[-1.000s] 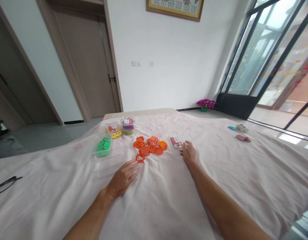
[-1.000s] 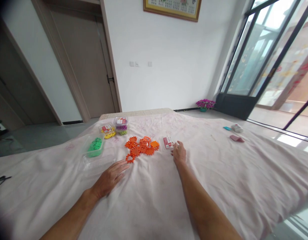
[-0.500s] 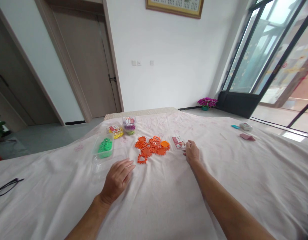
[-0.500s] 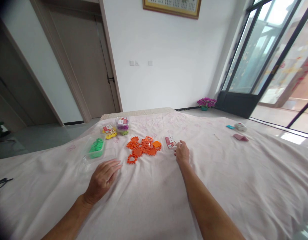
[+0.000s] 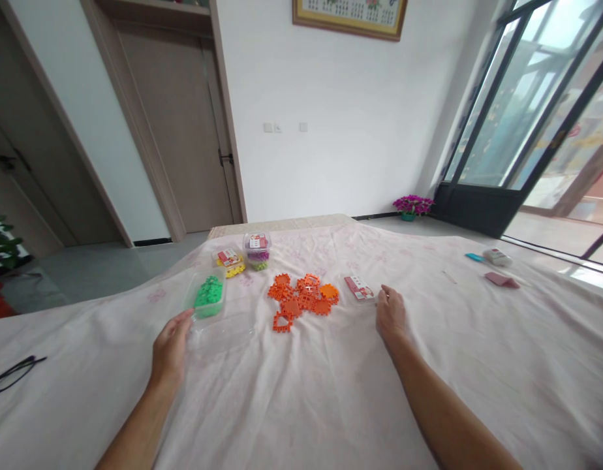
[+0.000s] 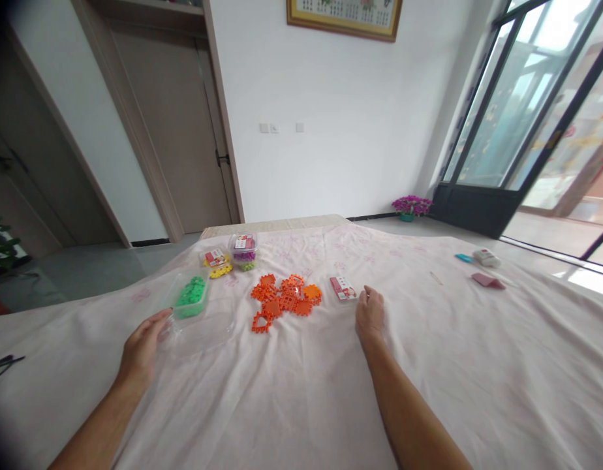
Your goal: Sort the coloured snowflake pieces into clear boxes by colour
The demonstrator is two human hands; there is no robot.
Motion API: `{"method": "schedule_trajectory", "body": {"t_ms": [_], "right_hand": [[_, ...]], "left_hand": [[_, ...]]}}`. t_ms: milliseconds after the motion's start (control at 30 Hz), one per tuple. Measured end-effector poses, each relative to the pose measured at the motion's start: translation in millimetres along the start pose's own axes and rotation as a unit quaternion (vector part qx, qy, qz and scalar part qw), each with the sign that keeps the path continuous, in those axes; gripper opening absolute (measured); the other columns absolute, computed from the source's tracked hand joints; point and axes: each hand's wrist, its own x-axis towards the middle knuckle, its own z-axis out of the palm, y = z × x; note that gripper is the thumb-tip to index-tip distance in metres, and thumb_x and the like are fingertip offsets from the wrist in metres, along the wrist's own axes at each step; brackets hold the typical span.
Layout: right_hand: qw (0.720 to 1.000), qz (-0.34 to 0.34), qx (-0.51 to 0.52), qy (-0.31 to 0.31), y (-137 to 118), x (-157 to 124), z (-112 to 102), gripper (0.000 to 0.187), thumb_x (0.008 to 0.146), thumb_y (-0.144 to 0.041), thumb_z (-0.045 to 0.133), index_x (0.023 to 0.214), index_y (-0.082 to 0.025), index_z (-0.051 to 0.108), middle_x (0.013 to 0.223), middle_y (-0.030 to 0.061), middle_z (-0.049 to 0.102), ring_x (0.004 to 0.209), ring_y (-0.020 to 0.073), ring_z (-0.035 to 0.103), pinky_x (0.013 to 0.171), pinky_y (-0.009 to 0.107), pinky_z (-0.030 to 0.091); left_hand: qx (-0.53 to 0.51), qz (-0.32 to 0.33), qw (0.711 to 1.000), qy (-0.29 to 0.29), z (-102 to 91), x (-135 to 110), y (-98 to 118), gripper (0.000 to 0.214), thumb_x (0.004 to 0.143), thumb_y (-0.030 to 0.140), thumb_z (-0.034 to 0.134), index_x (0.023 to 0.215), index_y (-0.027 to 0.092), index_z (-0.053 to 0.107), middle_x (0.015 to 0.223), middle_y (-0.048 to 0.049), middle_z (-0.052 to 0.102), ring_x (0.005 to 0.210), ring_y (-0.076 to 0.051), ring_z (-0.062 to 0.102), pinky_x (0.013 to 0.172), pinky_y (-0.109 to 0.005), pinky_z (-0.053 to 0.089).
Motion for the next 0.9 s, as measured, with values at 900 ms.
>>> {"method": "schedule_trajectory", "body": {"t_ms": [900], "right_hand": [[0.81, -0.48, -0.049, -0.333, -171.7, -40.7, 51.9, 0.042, 0.073, -0.03, 0.077, 0.112, -0.018, 0.067, 0.106, 0.0089, 0.066, 0.105, 0.0247, 0.056, 0.093, 0.035, 0.04]], "left_hand": [[-0.102, -0.1, 0.932, -0.333, 58.9, 5.0, -9.8, 0.039, 0.075, 0.029, 0.068, 0.11, 0.014, 0.067, 0.111, -0.0143, 0.073, 0.11, -0.026, 0.066, 0.103, -0.04, 0.042]]}}
